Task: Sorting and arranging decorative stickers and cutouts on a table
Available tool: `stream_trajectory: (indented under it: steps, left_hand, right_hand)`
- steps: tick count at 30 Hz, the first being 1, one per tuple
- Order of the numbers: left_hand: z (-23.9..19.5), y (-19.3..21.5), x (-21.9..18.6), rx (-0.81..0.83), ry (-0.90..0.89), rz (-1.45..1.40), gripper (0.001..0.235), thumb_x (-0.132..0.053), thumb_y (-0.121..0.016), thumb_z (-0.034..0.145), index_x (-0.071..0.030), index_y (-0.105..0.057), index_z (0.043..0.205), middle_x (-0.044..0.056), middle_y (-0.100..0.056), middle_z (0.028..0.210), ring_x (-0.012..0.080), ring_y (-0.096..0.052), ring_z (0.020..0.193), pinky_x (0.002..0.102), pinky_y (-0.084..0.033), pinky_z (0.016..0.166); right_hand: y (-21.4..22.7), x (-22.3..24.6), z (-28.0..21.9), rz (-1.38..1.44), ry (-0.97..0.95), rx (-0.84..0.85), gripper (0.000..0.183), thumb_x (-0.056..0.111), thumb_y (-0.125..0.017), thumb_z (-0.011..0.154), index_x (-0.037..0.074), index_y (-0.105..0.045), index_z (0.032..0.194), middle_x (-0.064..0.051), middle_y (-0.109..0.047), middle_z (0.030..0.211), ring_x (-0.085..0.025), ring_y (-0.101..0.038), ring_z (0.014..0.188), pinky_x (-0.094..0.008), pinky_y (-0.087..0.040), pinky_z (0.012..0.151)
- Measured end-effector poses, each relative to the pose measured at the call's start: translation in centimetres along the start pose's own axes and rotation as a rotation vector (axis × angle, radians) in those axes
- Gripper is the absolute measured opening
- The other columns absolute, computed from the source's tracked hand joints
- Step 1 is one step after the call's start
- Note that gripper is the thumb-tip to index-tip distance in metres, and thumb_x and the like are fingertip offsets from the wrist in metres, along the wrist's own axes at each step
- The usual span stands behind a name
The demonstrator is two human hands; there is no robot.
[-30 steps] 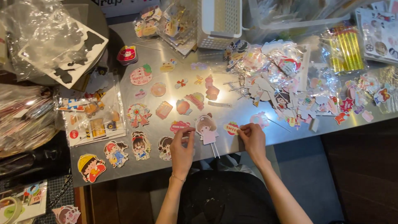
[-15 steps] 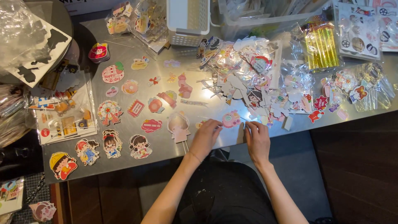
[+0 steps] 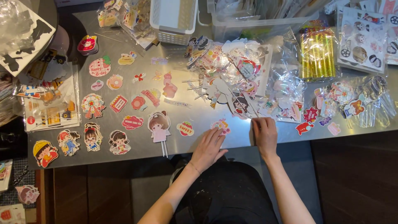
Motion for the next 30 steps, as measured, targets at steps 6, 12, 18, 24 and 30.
stream_trajectory:
  steps: [6,12,18,24,30]
  left_hand:
    - [1.9,-1.8,-2.8,-0.049,-0.087,-0.069,0.048,-0.036,-0.069,0.094,0.001,-0.062,0.124,0.024,-0.058,0.132,0.04,-0.054,0.132,0.049,-0.043,0.112]
    - [5.5,-5.3,-5.5,-0.083,-0.158,-0.052,0.049,-0.039,-0.064,0.094,-0.004,-0.062,0.129,0.02,-0.059,0.134,0.0357,-0.055,0.131,0.046,-0.044,0.109]
    - [7.0,-7.5,-5.9,-0.104,-0.104,-0.107,0.037,-0.032,-0.059,0.099,-0.006,-0.063,0.125,0.017,-0.059,0.135,0.0332,-0.057,0.128,0.041,-0.049,0.101]
    - [9.9,-2.0,-1.0,-0.064,0.13,-0.031,0.036,-0.007,-0.061,0.098,-0.004,-0.058,0.134,0.022,-0.047,0.145,0.0396,-0.046,0.136,0.048,-0.044,0.106]
    - [9.2,-5.2,2.5,-0.019,0.165,0.179,0.052,-0.03,-0.055,0.104,-0.015,-0.044,0.153,0.023,-0.035,0.16,0.0419,-0.033,0.15,0.055,-0.03,0.121]
  right_hand:
    - [0.7,-2.7,-0.3,-0.025,0.156,-0.043,0.007,0.008,-0.074,0.098,0.007,-0.07,0.103,-0.005,-0.059,0.092,-0.025,-0.064,0.086,-0.031,-0.056,0.074]
    - [1.8,-4.4,-1.5,-0.029,0.27,-0.072,0.01,0.006,-0.076,0.094,0.009,-0.074,0.104,-0.004,-0.063,0.099,-0.025,-0.066,0.088,-0.032,-0.056,0.075]
    - [1.9,-5.3,-2.0,-0.18,0.365,-0.175,0.015,0.016,-0.075,0.094,0.019,-0.074,0.109,-0.002,-0.065,0.115,-0.022,-0.063,0.104,-0.035,-0.047,0.088]
    - [0.3,-1.6,4.2,-0.055,0.075,0.008,0.013,0.023,-0.065,0.106,0.012,-0.071,0.108,-0.003,-0.06,0.1,-0.022,-0.054,0.096,-0.035,-0.041,0.083]
    - [-2.0,0.8,7.1,-0.157,-0.071,0.129,0.026,0.034,-0.069,0.102,0.009,-0.074,0.096,-0.006,-0.059,0.09,-0.025,-0.053,0.091,-0.038,-0.039,0.078]
Point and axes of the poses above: each hand's wrist, its own z-axis towards the middle knuckle, its own y-axis out of the back of the hand, x = y × z, the point moved 2 cm from there along z, towards the middle knuckle
